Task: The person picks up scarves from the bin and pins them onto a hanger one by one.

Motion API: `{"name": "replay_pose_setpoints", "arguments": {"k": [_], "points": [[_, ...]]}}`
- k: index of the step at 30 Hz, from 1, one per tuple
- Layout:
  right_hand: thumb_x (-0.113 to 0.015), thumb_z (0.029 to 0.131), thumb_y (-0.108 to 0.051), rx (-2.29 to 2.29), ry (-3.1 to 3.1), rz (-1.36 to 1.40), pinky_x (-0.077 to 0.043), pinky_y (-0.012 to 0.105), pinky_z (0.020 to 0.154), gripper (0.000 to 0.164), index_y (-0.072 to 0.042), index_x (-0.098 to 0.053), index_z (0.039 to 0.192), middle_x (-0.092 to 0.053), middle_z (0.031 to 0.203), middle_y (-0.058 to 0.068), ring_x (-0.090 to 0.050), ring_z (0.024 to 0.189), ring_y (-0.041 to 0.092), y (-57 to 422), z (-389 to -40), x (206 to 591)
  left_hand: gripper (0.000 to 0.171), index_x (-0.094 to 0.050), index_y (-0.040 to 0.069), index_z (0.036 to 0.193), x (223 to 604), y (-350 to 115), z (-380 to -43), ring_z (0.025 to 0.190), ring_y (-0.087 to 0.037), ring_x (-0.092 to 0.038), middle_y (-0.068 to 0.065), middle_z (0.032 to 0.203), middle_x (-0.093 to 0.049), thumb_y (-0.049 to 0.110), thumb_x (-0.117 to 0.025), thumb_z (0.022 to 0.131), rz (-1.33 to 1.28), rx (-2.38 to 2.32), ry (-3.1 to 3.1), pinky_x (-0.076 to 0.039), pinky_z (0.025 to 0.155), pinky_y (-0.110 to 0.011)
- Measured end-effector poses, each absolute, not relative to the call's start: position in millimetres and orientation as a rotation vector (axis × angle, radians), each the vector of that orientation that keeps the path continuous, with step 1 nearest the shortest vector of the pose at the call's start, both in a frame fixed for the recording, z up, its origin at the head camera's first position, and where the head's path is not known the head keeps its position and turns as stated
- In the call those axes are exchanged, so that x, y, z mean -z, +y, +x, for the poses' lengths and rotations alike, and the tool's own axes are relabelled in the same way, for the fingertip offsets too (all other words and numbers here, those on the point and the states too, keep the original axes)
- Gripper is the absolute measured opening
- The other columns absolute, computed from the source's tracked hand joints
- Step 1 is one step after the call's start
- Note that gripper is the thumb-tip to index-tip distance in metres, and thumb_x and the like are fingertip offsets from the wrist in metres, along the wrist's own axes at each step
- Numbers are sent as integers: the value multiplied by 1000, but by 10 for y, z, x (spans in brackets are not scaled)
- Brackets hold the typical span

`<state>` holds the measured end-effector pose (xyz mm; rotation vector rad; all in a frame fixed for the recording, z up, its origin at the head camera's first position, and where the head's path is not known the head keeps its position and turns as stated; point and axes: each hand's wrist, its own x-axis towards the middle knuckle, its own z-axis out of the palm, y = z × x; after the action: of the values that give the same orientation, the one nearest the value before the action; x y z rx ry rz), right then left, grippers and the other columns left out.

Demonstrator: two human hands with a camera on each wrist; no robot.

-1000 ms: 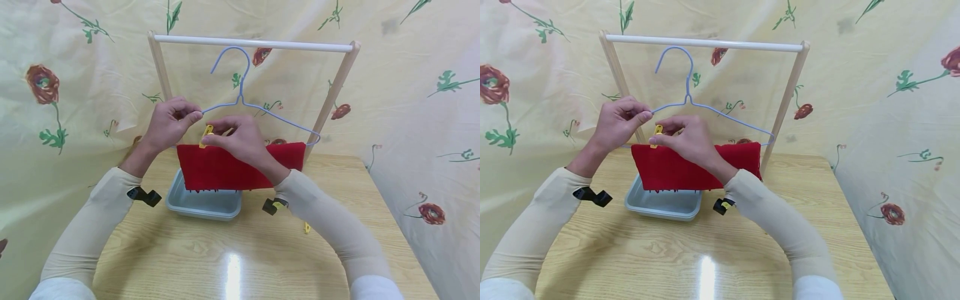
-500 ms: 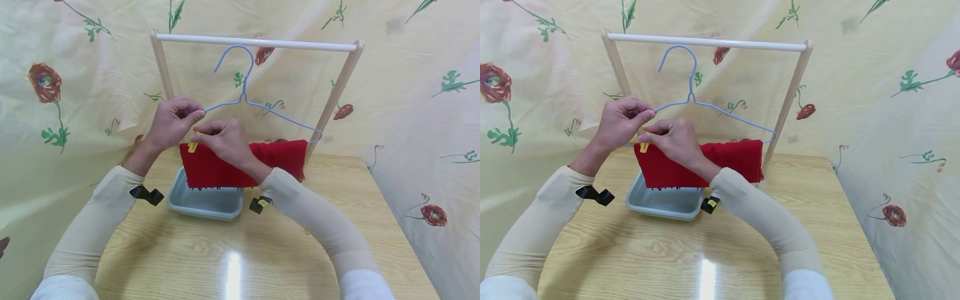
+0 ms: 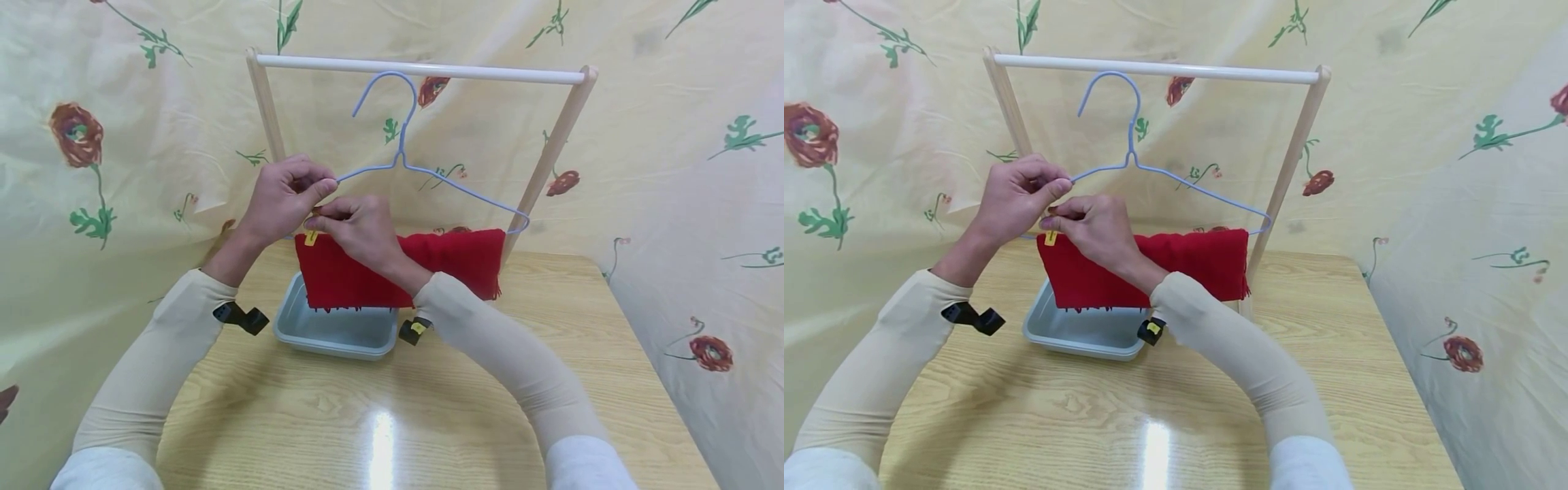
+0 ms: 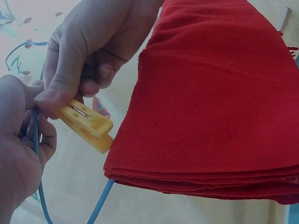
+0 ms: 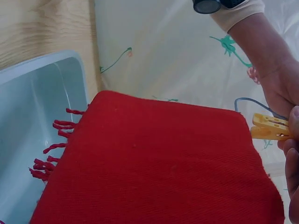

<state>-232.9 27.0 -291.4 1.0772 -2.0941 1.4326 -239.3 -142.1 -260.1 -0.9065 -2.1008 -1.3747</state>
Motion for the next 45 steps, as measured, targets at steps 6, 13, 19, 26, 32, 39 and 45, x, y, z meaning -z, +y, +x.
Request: {"name": "replay_pose_setpoints", "arguments": {"k": [6, 13, 19, 26, 32, 39, 45], "points": [[-83, 86, -13, -1373, -2108, 1066, -59, 24, 71, 23, -2, -80, 107, -79, 95, 9, -75, 82, 11, 249, -2357, 2927, 11, -76, -6, 101, 2599, -1411, -2392, 65, -16, -58, -12, 89, -66, 0, -73, 92, -906, 1387, -2101, -52, 61, -20], [-80, 89, -11, -1310, -2134, 1049, -57, 22, 65, 20, -1, -79, 106, -79, 93, 10, -72, 73, 10, 211, -2385, 2923, 10, -76, -7, 100, 2605, -1396, -2402, 67, -14, -62, -12, 87, -66, -2, -73, 91, -921, 1412, -2083, -54, 64, -20], [-80, 89, -11, -1294, -2194, 1032, -56, 23, 61, 20, -2, -80, 107, -79, 92, 9, -70, 70, 9, 190, -2423, 2926, 9, -76, -7, 98, 2633, -1399, -2414, 67, -13, -62, -14, 87, -66, -4, -73, 90, -932, 1430, -2067, -54, 65, -20], [-81, 89, -12, -1269, -2293, 1008, -57, 22, 66, 21, -5, -80, 109, -79, 93, 8, -71, 76, 11, 174, -2424, 2921, 9, -76, -7, 98, 2657, -1406, -2413, 67, -14, -61, -15, 87, -66, -2, -73, 91, -912, 1435, -2080, -54, 65, -20], [-85, 86, -20, -1240, -2326, 1012, -57, 21, 68, 24, -7, -81, 106, -79, 90, 4, -71, 77, 10, 160, -2428, 2920, 9, -76, -6, 99, 2664, -1421, -2416, 64, -15, -59, -13, 86, -65, -2, -73, 91, -903, 1433, -2088, -52, 61, -20], [-85, 85, -22, -1251, -2280, 1050, -57, 22, 68, 27, -7, -81, 106, -78, 93, 2, -67, 74, 4, 154, -2427, 2969, 10, -76, -6, 100, 2689, -1445, -2426, 65, -15, -60, -11, 86, -65, -1, -73, 92, -902, 1435, -2093, -52, 61, -21], [-84, 86, -19, -1320, -2275, 1062, -58, 22, 73, 26, -6, -81, 108, -79, 96, 3, -71, 80, 5, 141, -2408, 2976, 10, -77, -5, 100, 2683, -1459, -2421, 67, -16, -60, -13, 87, -66, 1, -73, 93, -877, 1431, -2115, -52, 61, -21]]}}
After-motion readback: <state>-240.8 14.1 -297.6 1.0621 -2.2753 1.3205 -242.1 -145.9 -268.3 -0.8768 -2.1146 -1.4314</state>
